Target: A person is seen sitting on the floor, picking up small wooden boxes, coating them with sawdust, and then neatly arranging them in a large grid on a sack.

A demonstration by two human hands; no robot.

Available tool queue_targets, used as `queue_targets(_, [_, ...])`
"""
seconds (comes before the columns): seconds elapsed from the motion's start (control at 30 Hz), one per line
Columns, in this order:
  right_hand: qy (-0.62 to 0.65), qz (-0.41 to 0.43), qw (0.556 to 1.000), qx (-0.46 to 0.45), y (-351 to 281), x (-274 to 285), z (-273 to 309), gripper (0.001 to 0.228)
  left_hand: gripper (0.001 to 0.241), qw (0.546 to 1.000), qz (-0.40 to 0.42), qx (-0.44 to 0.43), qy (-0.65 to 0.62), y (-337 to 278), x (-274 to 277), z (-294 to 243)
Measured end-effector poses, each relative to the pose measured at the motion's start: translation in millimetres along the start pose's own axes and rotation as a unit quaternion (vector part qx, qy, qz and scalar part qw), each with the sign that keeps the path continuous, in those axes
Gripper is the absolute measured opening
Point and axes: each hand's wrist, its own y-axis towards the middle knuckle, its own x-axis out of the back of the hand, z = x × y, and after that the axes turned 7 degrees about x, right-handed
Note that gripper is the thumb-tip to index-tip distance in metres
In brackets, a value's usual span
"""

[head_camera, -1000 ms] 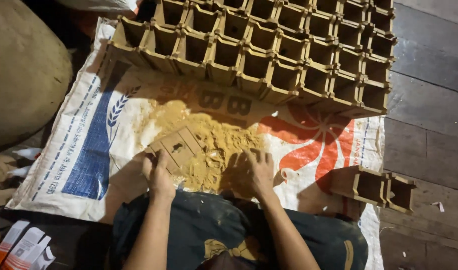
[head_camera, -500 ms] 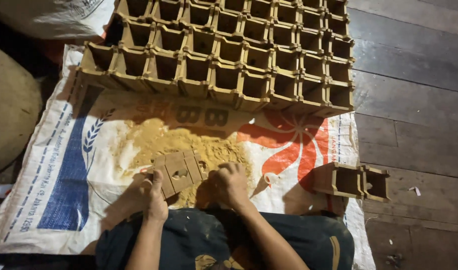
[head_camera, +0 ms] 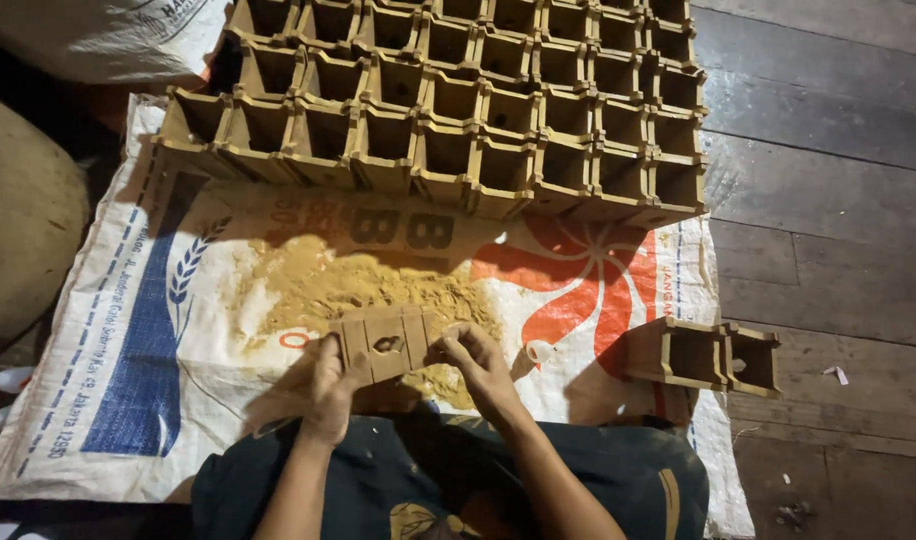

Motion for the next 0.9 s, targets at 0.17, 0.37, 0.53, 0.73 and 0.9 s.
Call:
queue_targets(0.17, [0.018,-0.055,0.998,0.016,-2,16,-27,0.014,0.043,0.986,-0.033,-0.070,0.150,32,61,73])
queue_targets(0.37, [-0.083,-0.069,0.993,0.040,-6,-6,0,0.013,0.038,0.987,-0.006,-0.091,0.133,-11,-7,22])
queue_targets(0.53, [-0.169,-0.088,0.981,0.039,-15,-2,-16,0.010,0.042,0.988,-0.019,-0.040,0.147,-10,13,40])
queue_targets(0.73, [-0.201,-0.141,0.967,0.064,0,27,-24,0.010,0.052,0.979,-0.030,-0.021,0.201,9,38,68])
queue_targets(0.9, [-0.144,-0.099,0.984,0.032,2,30,-31,0.012,0.053,0.980,-0.016,-0.003,0.198,18,46,76])
